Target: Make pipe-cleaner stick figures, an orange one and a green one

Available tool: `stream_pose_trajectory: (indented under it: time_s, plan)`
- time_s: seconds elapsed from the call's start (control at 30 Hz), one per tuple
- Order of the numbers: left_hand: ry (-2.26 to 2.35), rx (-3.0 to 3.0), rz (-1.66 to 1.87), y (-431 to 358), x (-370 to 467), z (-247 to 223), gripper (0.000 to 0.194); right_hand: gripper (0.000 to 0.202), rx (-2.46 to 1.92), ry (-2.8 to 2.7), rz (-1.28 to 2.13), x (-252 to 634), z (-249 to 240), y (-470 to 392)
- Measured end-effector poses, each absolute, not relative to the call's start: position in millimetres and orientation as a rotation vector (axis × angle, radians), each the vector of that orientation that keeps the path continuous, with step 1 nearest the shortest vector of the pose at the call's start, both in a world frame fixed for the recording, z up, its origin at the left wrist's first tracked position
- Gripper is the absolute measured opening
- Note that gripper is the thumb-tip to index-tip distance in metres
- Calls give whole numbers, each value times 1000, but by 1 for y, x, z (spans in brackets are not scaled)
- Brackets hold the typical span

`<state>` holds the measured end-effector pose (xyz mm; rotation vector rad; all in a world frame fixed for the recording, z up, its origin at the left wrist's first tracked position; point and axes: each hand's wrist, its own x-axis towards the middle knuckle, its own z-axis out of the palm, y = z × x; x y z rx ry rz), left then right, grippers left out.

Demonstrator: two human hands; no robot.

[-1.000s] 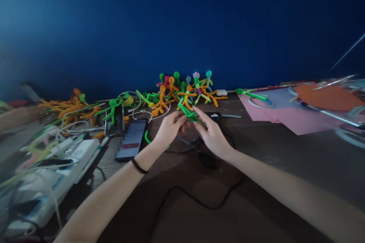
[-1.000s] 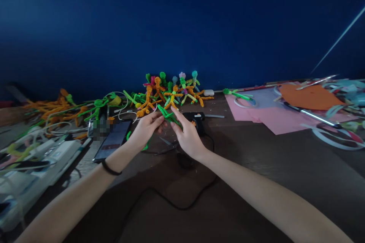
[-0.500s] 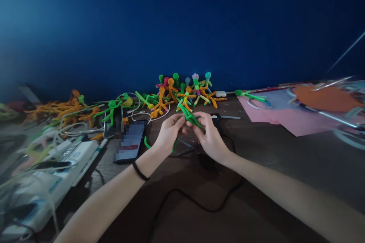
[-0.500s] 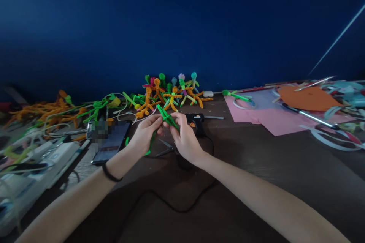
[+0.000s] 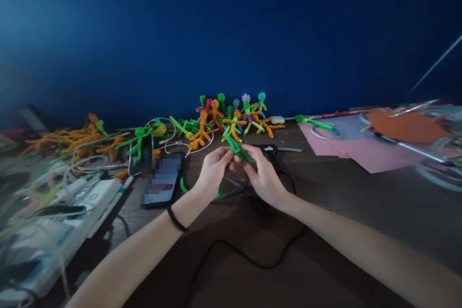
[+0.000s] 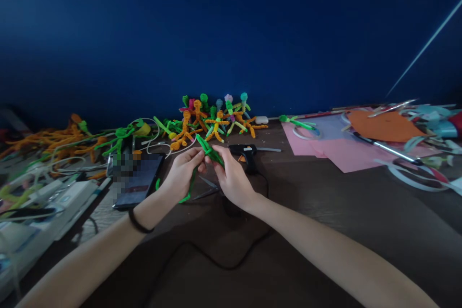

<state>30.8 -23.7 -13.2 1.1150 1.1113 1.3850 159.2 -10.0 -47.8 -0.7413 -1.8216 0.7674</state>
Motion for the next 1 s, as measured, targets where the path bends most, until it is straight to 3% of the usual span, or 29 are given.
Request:
stream_pose_trajectory:
  time_s: [0.2,0.43,1.0]
  plan:
    - [1159,1204,1374,-24,29,-16,10,28,-718,-1770,748,160,-49,-7]
    - [1208,1361,1354,-24,30,-20,10,20,-759,-1572,1007,160,-41,-6]
    - [1556,2180,1170,-27,26,-31,8,24,-943,-1563,1082,161,-43,-4]
